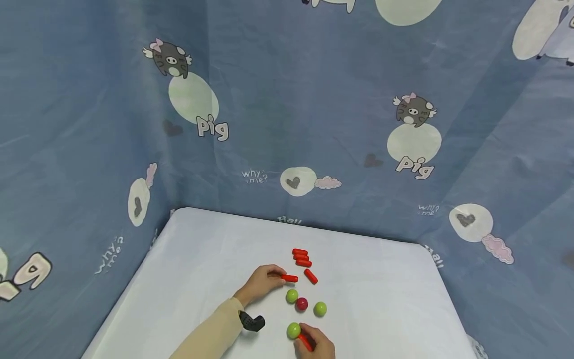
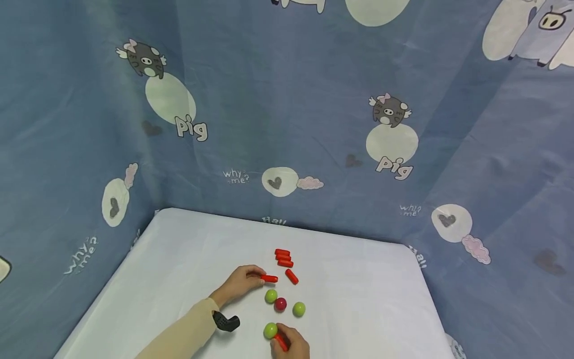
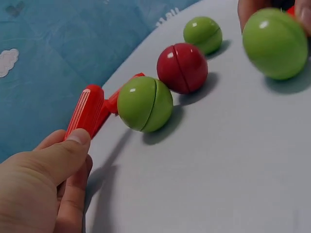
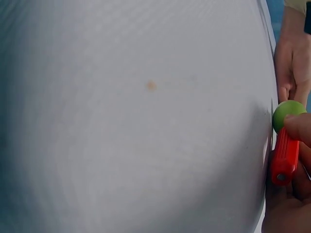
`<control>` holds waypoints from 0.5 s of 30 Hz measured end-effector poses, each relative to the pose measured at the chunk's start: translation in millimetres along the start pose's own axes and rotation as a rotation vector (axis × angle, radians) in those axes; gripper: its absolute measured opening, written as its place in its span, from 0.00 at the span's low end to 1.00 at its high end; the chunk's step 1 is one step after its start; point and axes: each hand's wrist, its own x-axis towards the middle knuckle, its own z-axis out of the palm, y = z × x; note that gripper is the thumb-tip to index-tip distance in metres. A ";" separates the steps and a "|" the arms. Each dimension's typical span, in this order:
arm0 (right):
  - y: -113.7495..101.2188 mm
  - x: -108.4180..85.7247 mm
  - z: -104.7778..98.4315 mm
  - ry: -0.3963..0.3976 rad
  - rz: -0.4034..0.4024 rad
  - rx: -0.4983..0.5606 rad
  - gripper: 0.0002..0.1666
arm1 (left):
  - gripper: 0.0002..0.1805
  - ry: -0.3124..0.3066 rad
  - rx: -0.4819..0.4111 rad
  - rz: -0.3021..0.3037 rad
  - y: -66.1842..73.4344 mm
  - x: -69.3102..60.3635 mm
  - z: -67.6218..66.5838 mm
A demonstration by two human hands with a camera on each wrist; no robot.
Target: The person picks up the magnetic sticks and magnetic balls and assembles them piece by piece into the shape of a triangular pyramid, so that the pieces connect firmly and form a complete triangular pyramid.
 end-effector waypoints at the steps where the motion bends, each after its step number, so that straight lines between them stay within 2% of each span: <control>1: -0.4 0.0 0.4 0.007 0.006 0.000 0.24 | 0.12 0.008 -0.015 -0.009 0.1 -3.0 -0.9; 8: -2.0 -0.3 1.0 0.016 0.044 -0.036 0.25 | 0.13 0.061 -0.086 -0.037 0.2 -30.5 -4.5; 15: -1.7 1.0 3.9 0.021 0.048 -0.031 0.25 | 0.14 0.127 -0.155 -0.036 -0.9 -61.8 -1.2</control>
